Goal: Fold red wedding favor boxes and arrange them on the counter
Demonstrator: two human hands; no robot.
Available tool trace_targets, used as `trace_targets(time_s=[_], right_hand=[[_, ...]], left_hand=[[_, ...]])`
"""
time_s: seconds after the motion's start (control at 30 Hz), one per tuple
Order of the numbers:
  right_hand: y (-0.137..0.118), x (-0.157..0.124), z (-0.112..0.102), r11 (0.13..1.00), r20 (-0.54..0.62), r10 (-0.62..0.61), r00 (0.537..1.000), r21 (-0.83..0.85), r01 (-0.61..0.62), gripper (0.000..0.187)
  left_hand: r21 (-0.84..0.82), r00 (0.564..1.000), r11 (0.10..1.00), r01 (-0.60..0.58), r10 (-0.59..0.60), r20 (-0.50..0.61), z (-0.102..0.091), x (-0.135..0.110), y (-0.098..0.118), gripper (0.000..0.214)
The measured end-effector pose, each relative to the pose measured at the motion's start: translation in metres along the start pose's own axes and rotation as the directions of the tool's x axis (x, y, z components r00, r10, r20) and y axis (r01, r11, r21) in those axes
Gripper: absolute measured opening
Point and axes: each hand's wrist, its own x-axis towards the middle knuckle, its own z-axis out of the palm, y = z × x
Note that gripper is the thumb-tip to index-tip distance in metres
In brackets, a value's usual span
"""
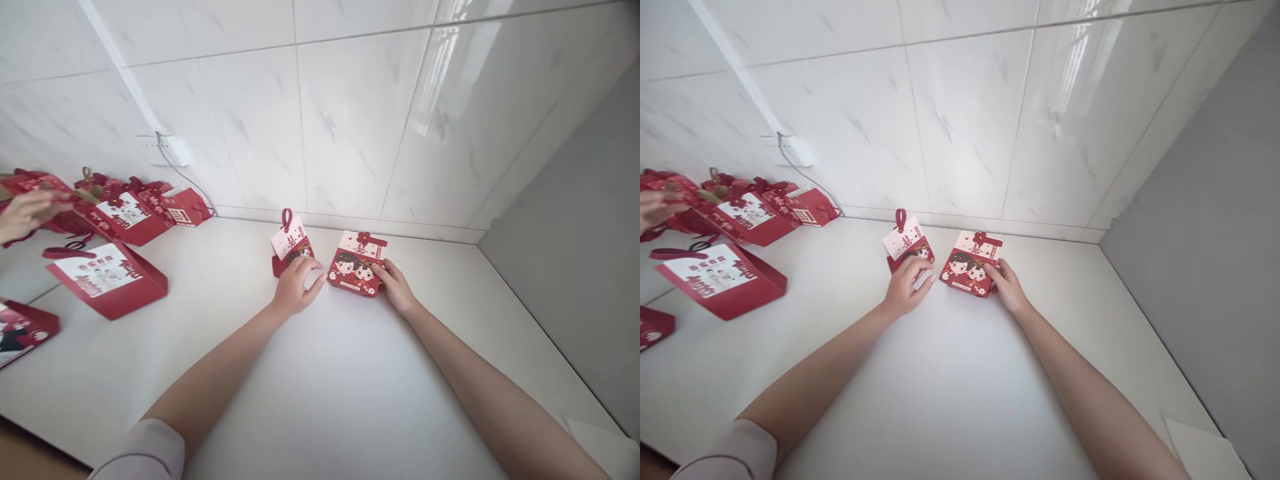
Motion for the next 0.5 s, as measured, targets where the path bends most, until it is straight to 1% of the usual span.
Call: trace_targets(time_s=[0.03, 0.07, 0.1, 0.13, 0.17, 0.2, 0.23, 0.27, 0.3, 0.37, 0.4, 0.43, 0.5], right_hand=[[0.000, -0.003, 0.001, 0.999, -0.028, -0.044, 0.999, -0.030, 0.043, 0.047], [0.000, -0.006, 0.002, 0.992, -0.059, -0.098, 0.993, -0.086, 0.093, 0.047], [-0.001, -0.009, 0.003, 0.976, -0.083, -0.156, 0.984, -0.166, 0.141, 0.048], [0.000, -0.012, 0.004, 0.949, -0.093, -0.210, 0.973, -0.259, 0.180, 0.049], [0.000, -0.014, 0.005, 0.913, -0.087, -0.251, 0.964, -0.352, 0.206, 0.050], [0.001, -0.016, 0.006, 0.876, -0.067, -0.269, 0.961, -0.431, 0.215, 0.050], [0.002, -0.017, 0.006, 0.845, -0.036, -0.259, 0.965, -0.492, 0.209, 0.050], [0.003, -0.017, 0.006, 0.824, -0.001, -0.231, 0.973, -0.531, 0.196, 0.050], [0.004, -0.017, 0.006, 0.813, 0.037, -0.202, 0.979, -0.551, 0.188, 0.050], [0.007, -0.016, 0.005, 0.805, 0.130, -0.162, 0.978, -0.556, 0.207, 0.050], [0.009, -0.015, 0.004, 0.803, 0.179, -0.159, 0.971, -0.549, 0.233, 0.050], [0.010, -0.014, 0.004, 0.799, 0.222, -0.166, 0.961, -0.541, 0.263, 0.050], [0.011, -0.014, 0.002, 0.778, 0.273, -0.194, 0.942, -0.542, 0.318, 0.051]], left_hand=[[0.076, 0.996, 0.996, -0.039, 0.045, -0.083, -0.017, 0.000, 0.003, 0.027], [0.152, 0.979, 0.987, -0.061, 0.088, -0.184, -0.037, 0.001, 0.005, 0.027], [0.228, 0.939, 0.973, -0.047, 0.120, -0.322, -0.060, 0.001, 0.005, 0.029], [0.296, 0.865, 0.955, -0.002, 0.150, -0.479, -0.085, 0.001, 0.004, 0.036], [0.346, 0.760, 0.935, 0.076, 0.170, -0.628, -0.109, -0.002, 0.003, 0.045], [0.366, 0.636, 0.912, 0.187, 0.171, -0.752, -0.133, -0.006, 0.001, 0.056], [0.345, 0.530, 0.888, 0.305, 0.143, -0.836, -0.154, -0.013, -0.001, 0.068], [0.271, 0.477, 0.861, 0.430, 0.038, -0.878, -0.171, -0.022, -0.002, 0.074], [0.183, 0.468, 0.826, 0.534, -0.108, -0.877, -0.185, -0.032, -0.003, 0.075], [0.035, 0.455, 0.752, 0.658, -0.360, -0.815, -0.202, -0.056, -0.005, 0.076], [-0.018, 0.437, 0.720, 0.694, -0.441, -0.784, -0.205, -0.068, -0.007, 0.077], [-0.057, 0.420, 0.697, 0.715, -0.492, -0.762, -0.206, -0.078, -0.011, 0.079], [-0.093, 0.388, 0.660, 0.746, -0.544, -0.744, -0.204, -0.093, -0.024, 0.082]])
